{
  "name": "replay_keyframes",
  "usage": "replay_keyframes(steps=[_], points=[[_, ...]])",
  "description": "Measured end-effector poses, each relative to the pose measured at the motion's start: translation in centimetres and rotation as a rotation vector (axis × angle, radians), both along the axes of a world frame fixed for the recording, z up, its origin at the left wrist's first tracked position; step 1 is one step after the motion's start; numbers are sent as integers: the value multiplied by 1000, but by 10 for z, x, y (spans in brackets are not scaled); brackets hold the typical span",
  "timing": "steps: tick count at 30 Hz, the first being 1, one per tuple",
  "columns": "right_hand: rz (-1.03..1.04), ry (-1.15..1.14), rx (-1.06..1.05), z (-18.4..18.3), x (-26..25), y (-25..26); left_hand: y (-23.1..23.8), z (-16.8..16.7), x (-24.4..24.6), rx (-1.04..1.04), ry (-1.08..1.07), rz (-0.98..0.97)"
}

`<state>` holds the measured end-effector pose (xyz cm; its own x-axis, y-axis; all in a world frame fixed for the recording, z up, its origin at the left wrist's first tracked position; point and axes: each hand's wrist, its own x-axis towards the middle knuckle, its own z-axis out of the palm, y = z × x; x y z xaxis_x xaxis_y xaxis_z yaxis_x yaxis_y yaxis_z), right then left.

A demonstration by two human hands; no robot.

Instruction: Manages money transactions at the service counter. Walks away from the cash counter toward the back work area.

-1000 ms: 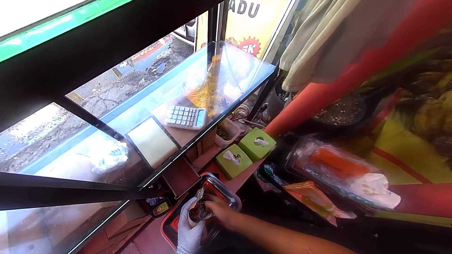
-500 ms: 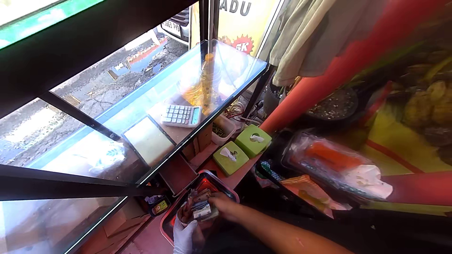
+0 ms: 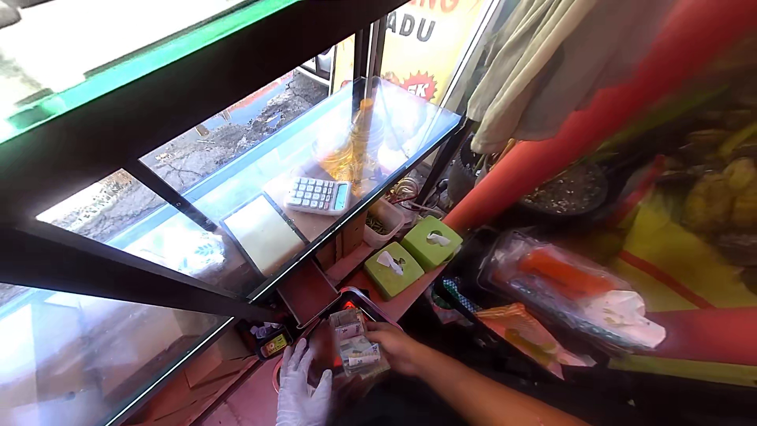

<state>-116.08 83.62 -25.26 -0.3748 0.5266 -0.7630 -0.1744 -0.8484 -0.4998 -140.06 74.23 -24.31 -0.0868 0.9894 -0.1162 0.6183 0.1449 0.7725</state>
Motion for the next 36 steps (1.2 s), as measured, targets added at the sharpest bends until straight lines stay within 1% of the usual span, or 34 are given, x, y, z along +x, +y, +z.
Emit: replay_keyframes(steps=[2, 3, 9, 12, 16, 20, 23, 27, 29, 32, 34, 36], points=[[9, 46, -13, 10, 3, -2, 2, 17, 1, 56, -96, 22], [24, 69, -16, 15, 5, -4, 3, 23, 3, 41, -177, 33], [78, 156, -3, 31, 3, -9, 23, 41, 15, -308, -569, 90], [81, 171, 1, 34, 2, -12, 30, 43, 18, -401, -718, 98], [45, 189, -15, 39, 1, -15, 33, 41, 15, -432, -737, 57], [-12, 190, -53, 46, -3, -18, 34, 42, 17, -458, -752, 125], [-29, 164, -87, 44, -4, -20, 35, 35, 16, -483, -803, 142], [2, 236, -119, 40, -5, -22, 34, 23, 9, -585, -911, 92], [19, 217, -129, 39, -6, -24, 35, 26, 9, -633, -888, 50], [32, 89, -77, 44, -12, -28, 42, 31, 12, -666, -813, 8], [24, 98, -39, 42, -15, -29, 44, 29, 17, -661, -782, 50], [45, 84, 43, 41, -15, -29, 44, 25, 20, -645, -752, 114]])
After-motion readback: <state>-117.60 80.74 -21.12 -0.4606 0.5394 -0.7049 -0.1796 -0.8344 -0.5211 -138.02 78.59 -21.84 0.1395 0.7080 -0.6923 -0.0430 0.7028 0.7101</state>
